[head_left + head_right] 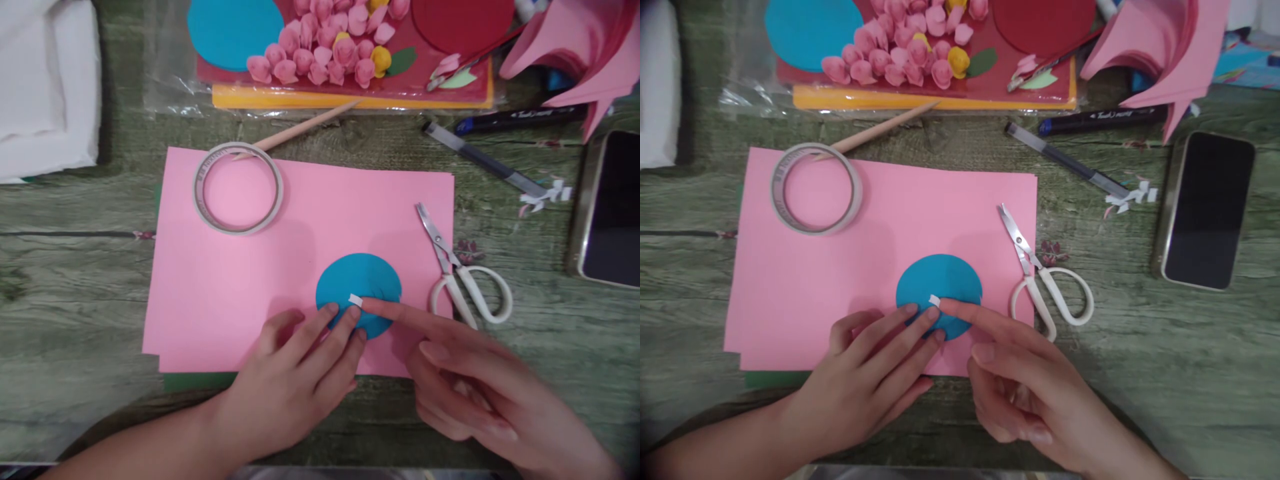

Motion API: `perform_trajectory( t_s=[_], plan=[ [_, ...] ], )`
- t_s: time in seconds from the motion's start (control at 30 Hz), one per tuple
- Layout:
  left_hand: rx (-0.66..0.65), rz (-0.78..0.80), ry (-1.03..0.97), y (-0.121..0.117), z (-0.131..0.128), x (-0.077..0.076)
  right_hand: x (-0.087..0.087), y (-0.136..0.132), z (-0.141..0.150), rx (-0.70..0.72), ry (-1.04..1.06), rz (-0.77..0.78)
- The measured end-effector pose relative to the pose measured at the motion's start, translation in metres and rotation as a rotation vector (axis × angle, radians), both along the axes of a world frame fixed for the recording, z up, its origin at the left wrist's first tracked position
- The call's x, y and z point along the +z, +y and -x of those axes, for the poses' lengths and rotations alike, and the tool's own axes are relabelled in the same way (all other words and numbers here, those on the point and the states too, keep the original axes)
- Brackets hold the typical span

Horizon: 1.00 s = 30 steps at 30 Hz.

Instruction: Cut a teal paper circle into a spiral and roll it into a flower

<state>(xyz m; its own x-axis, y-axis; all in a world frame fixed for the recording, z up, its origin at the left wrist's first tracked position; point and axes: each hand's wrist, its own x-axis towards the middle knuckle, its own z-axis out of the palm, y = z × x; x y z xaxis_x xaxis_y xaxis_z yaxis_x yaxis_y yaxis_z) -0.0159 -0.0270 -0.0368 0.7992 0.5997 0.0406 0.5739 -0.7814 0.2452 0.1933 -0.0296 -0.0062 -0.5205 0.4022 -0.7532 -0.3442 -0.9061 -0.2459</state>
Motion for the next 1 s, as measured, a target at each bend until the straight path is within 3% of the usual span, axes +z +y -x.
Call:
perform_trajectory(
  t_s=[1.0],
  plan=[
    [0.044, 0.020, -0.008, 0.0007, -0.0018, 0.0012, 0.0022, 0.0022, -0.0010, 0.043, -0.041, -0.014]
  ],
)
